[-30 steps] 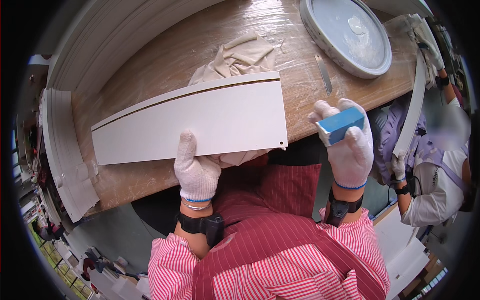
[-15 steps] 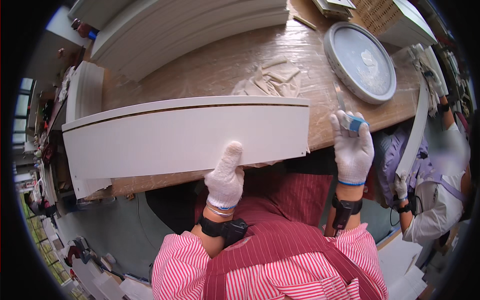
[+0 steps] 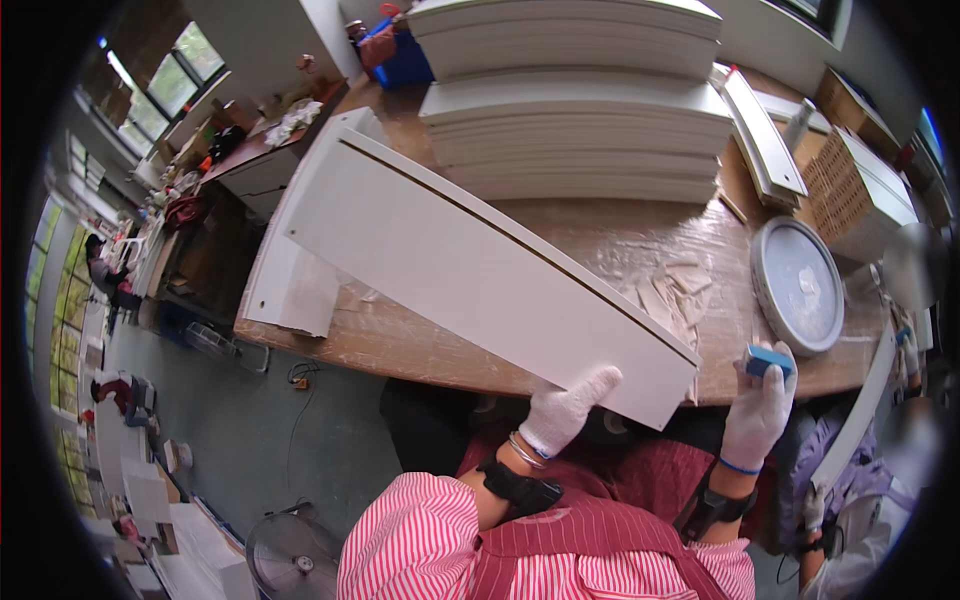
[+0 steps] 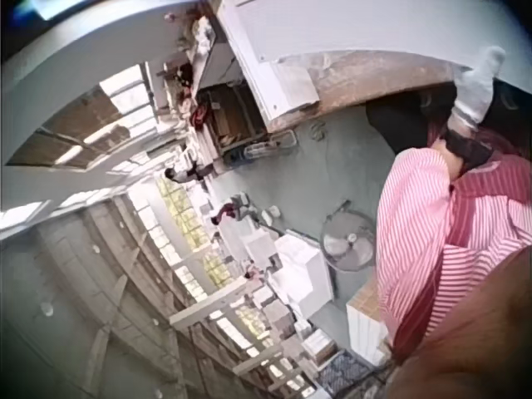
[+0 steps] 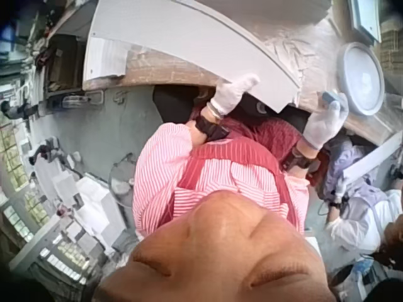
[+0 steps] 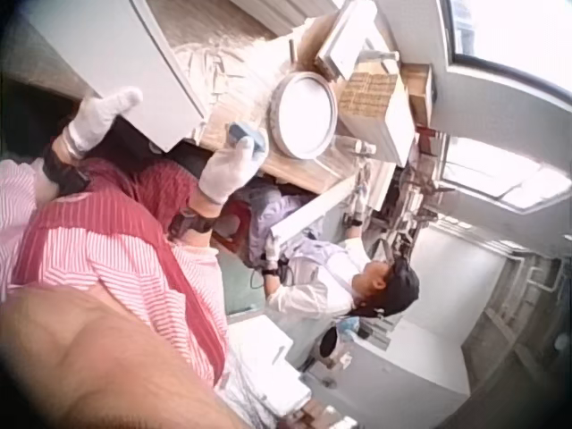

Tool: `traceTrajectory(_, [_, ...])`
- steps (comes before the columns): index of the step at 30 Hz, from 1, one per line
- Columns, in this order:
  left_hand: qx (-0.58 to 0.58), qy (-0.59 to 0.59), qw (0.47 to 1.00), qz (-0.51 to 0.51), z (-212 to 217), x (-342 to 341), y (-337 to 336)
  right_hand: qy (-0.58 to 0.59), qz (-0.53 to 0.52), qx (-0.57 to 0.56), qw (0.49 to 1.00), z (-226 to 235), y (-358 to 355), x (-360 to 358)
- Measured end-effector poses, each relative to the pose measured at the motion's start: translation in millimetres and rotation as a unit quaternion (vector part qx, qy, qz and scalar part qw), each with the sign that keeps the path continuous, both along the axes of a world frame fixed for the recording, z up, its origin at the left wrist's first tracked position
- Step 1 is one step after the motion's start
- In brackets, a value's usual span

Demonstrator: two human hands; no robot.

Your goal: Applying polish or finish to white furniture panels using a sanding sponge.

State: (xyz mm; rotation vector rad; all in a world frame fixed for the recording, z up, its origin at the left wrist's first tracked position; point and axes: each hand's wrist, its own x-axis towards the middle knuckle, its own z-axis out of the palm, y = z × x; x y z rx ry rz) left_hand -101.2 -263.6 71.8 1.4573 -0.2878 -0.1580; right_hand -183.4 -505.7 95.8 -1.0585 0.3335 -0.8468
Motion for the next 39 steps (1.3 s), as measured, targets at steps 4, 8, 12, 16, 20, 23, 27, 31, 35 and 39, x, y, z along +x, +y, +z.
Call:
traceTrajectory(4, [-0.032,-0.011,0.999,0.020,6,-10,2,0.072,-0.068,-0.256,0.962,16,39,4])
traceTrajectory(8, [-0.063,0.050,0.997,0.017,15,-20,9,0.081,-0.063,-0.476,0.873,20,58,10])
traceTrajectory(12, [-0.069,0.048,0.996,0.022,20,-21,14,0.077,-0.082,-0.558,0.822,21,64,18])
traceTrajectory(16, [-0.055,0.007,0.998,0.032,23,-25,14,0.067,-0.084,-0.589,0.801,21,68,24])
traceTrajectory(20, [-0.080,0.039,0.996,0.021,26,-26,13,0.041,-0.081,-0.593,0.800,20,69,24])
traceTrajectory(23, [-0.063,0.006,0.998,0.017,28,-25,11,0.055,-0.082,-0.611,0.786,19,65,22])
traceTrajectory(27, [-0.069,0.027,0.997,0.015,27,-26,8,0.058,-0.079,-0.602,0.792,19,62,21])
traceTrajectory(31, [-0.062,0.047,0.997,0.020,25,-26,7,0.070,-0.080,-0.605,0.789,19,62,20])
traceTrajectory(35, [-0.088,0.034,0.995,0.023,26,-26,4,0.071,-0.084,-0.604,0.789,20,62,21])
traceTrajectory(39, [-0.033,-0.024,0.999,0.010,29,-25,4,0.047,-0.078,-0.612,0.786,20,60,23])
